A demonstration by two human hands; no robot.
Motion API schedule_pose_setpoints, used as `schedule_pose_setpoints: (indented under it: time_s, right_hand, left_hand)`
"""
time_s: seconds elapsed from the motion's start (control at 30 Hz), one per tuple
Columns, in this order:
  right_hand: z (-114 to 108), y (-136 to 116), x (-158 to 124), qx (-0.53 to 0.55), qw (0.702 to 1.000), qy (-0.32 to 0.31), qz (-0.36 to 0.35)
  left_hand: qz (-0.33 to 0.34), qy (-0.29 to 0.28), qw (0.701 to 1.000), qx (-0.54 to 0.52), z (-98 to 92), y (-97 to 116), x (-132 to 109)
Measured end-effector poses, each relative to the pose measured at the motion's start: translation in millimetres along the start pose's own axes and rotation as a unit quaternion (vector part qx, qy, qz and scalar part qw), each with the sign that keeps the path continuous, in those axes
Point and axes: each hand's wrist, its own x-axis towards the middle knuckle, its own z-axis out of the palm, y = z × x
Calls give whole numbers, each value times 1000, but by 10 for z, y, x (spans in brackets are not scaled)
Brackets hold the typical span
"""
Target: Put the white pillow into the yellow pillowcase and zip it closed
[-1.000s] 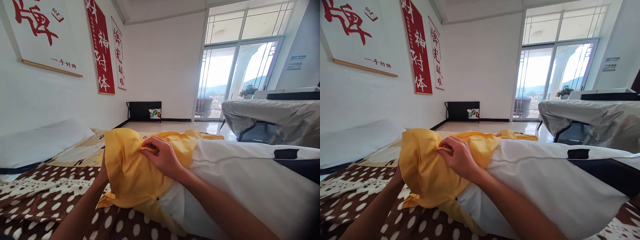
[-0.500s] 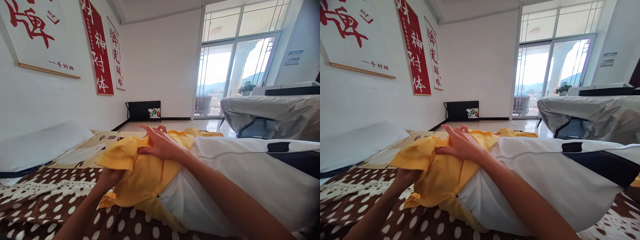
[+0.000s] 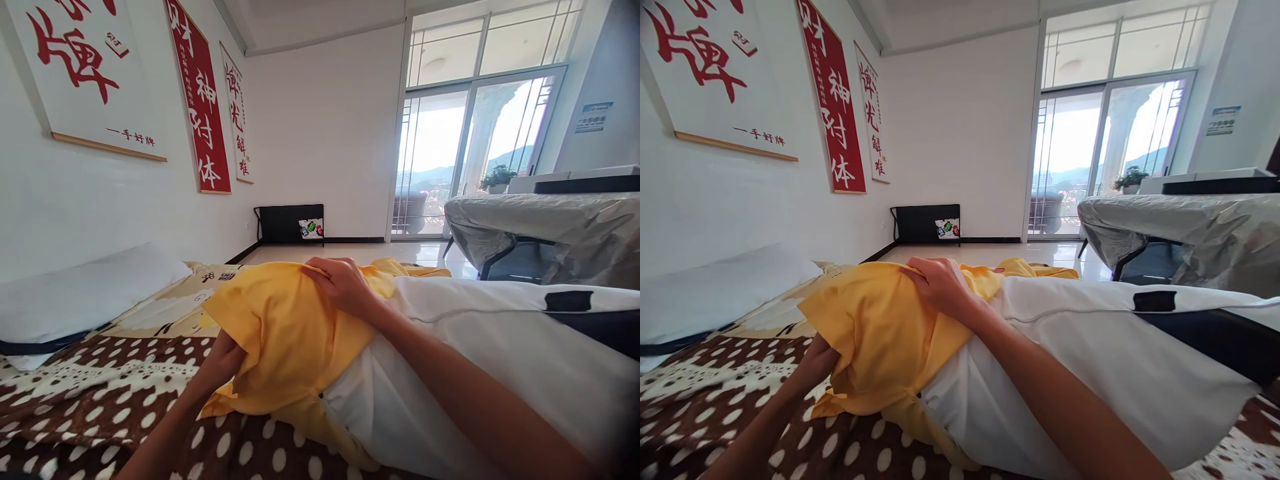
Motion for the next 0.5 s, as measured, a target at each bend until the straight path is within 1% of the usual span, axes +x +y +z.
schedule_pose_setpoints:
  time_s: [0.1,0.17,0.27,0.33,0.4,0.43,0.5]
  right_hand:
    - [32,19,-27,-38,998,28,-36]
    - [57,68,-43,-87,991,45,-87]
    - [69,171,-64,-172,969,71,-161]
    - [50,231,-75,-202,960,79,-180]
    - [15,273,-80,-209,958,83,-179]
    - [-2,289,-79,-209,958,83,-177]
    - [-28,310,-68,-211,960,76,-168]
  left_hand:
    - [41,3,998,46,15,-18,-28]
    - [35,15,999,32,10,-50,-21]
    - [-21,43,998,-52,-24,-79,10]
    - [-79,49,988,-120,-64,-55,39]
    - [-140,64,971,-184,-111,-5,77]
    - [-164,85,959,-217,-135,20,99]
    - [-195,157,926,-284,-172,49,154]
